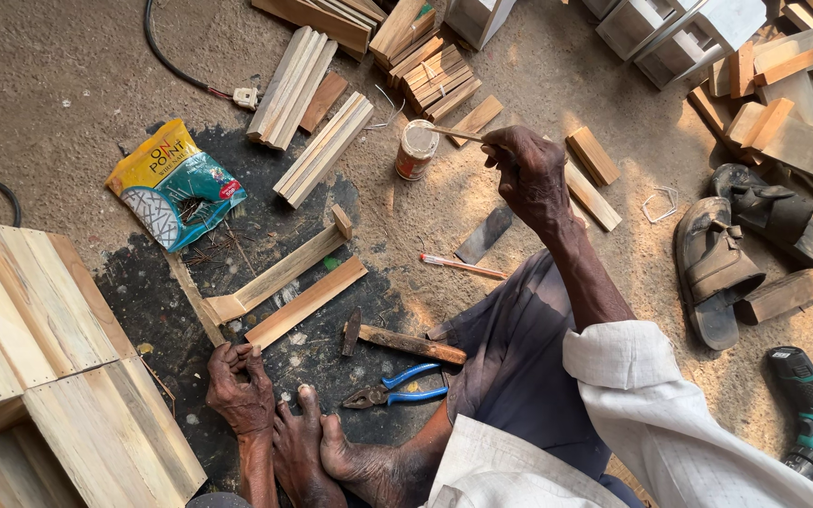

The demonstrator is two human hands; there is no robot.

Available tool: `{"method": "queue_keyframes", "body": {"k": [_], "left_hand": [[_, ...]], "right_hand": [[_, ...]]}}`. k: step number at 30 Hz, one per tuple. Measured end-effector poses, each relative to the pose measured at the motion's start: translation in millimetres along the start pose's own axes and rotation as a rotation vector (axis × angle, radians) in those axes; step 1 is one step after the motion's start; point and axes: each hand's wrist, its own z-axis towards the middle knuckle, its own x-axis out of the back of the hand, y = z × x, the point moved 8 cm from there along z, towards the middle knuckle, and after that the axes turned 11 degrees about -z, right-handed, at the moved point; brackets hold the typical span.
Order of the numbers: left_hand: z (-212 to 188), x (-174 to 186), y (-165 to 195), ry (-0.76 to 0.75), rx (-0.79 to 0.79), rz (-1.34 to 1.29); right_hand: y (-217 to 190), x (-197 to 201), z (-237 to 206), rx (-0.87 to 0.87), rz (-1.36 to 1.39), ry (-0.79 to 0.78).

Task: The person assembles small wooden boxes by applying glue to the edges of wooden planks and joining them with nails. They use a hammer to drive nails into the joints and a brush to apply adhesive, working on multiple box frames on the floor.

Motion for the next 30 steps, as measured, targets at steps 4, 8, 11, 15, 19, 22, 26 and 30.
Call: {"method": "queue_keyframes", "body": {"k": [4,8,11,15,19,22,26,30], "left_hand": [[0.8,-0.2,1.9,0.001,0.011,-0.004],[2.3,-0.9,5.1,-0.002,0.019,-0.026],[3.2,-1.0,7.5,-0.001,0.032,-0.017],[2.8,-1.0,15.8,0.023,0.001,-0.034],[1.5,1.2,19.5,0.107,0.047,-0.226],[5.0,2.9,27.2,0.154,0.019,-0.217],[20.6,-3.1,40.1,0.099,-0.017,-0.148],[40.6,-15.2,48.6,0.020,-0.019,-0.220]], "right_hand": [[-1.6,6.9,-7.2,-0.019,0.013,0.018],[5.7,12.5,-13.8,-0.062,-0.031,0.061],[21.7,18.2,-21.1,-0.208,0.125,0.123],[42.6,18.0,-46.0,-0.539,0.686,0.208],[37.0,-8.3,-77.7,-0.912,1.308,0.214],[8.4,-39.5,-86.6,-1.012,1.518,0.113],[-48.9,-92.9,-92.2,-1.016,1.421,-0.152],[-106.6,-135.6,-85.8,-0.930,1.445,-0.330]]}}
